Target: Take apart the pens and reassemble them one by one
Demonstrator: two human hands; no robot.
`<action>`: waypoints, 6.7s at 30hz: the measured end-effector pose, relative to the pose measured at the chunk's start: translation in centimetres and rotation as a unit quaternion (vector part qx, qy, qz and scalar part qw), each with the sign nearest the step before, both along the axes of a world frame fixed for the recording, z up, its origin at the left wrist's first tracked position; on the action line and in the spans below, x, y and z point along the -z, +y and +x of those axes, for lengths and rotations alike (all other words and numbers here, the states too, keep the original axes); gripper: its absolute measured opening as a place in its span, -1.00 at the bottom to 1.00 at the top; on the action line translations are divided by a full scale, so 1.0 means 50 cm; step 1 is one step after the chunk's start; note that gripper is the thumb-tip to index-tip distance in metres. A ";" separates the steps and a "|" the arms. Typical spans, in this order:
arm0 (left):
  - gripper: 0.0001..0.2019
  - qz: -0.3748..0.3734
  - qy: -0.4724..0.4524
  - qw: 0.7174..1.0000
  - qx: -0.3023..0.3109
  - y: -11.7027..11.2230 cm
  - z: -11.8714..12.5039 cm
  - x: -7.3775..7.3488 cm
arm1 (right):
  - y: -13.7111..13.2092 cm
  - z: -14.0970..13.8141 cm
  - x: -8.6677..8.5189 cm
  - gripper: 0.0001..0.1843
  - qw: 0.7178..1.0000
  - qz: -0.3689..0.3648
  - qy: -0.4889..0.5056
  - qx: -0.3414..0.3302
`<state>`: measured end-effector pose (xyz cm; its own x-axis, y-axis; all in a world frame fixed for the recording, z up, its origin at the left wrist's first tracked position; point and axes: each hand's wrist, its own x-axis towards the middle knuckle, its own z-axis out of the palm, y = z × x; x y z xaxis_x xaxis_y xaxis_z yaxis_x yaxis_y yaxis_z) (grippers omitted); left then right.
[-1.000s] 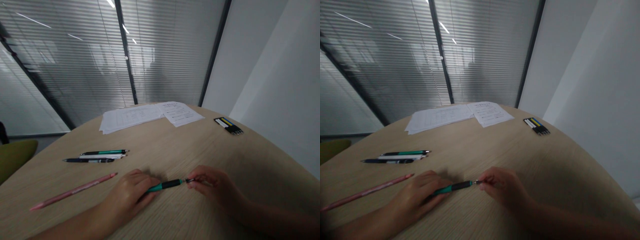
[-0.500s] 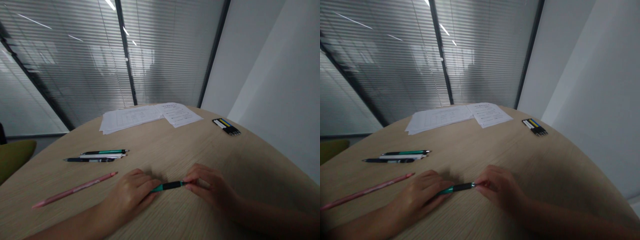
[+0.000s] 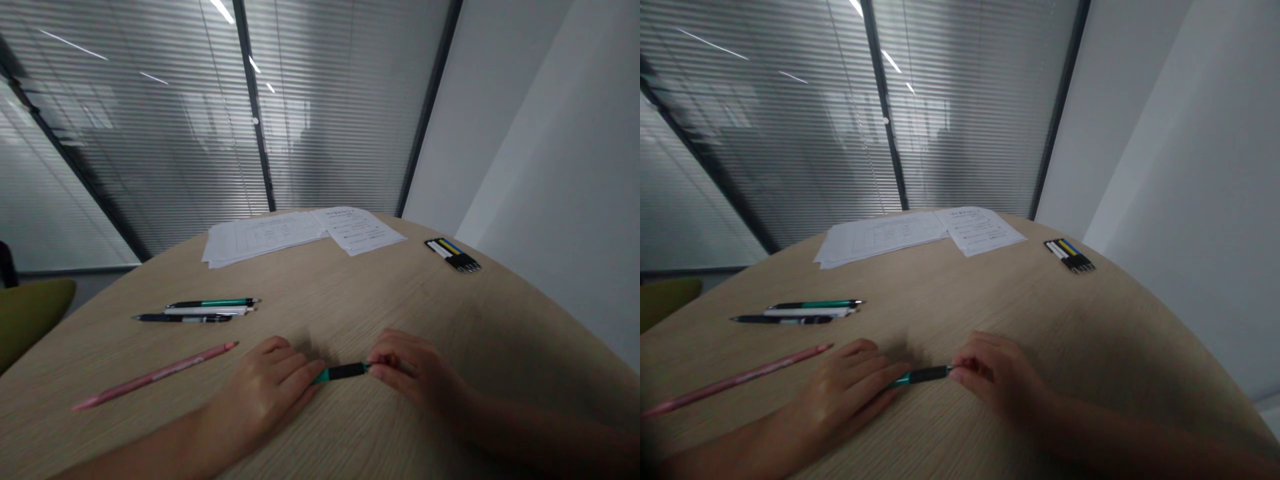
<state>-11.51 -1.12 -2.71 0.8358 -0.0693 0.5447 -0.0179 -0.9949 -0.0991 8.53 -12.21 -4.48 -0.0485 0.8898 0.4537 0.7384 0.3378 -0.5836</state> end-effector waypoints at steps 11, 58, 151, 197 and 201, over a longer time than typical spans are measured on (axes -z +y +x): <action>-0.83 0.038 -0.032 0.999 0.007 -0.015 0.008 0.004 | -0.004 -0.004 0.001 -0.61 0.998 -0.012 -0.068 0.013; -0.84 0.006 0.002 1.000 0.015 -0.006 0.002 -0.003 | -0.025 -0.006 -0.014 -0.89 0.976 0.095 -0.196 -0.012; -0.24 -0.112 0.152 0.980 -0.054 0.016 -0.011 0.001 | 0.049 0.122 -0.044 -0.41 0.806 -0.249 0.538 0.001; -0.43 -0.098 0.233 0.967 -0.043 0.029 -0.015 -0.011 | 0.019 0.127 -0.113 -0.42 0.673 -0.219 0.673 -0.214; -0.44 -0.106 0.218 0.969 -0.036 0.032 -0.016 -0.005 | 0.020 0.130 -0.115 -0.36 0.677 -0.220 0.675 -0.194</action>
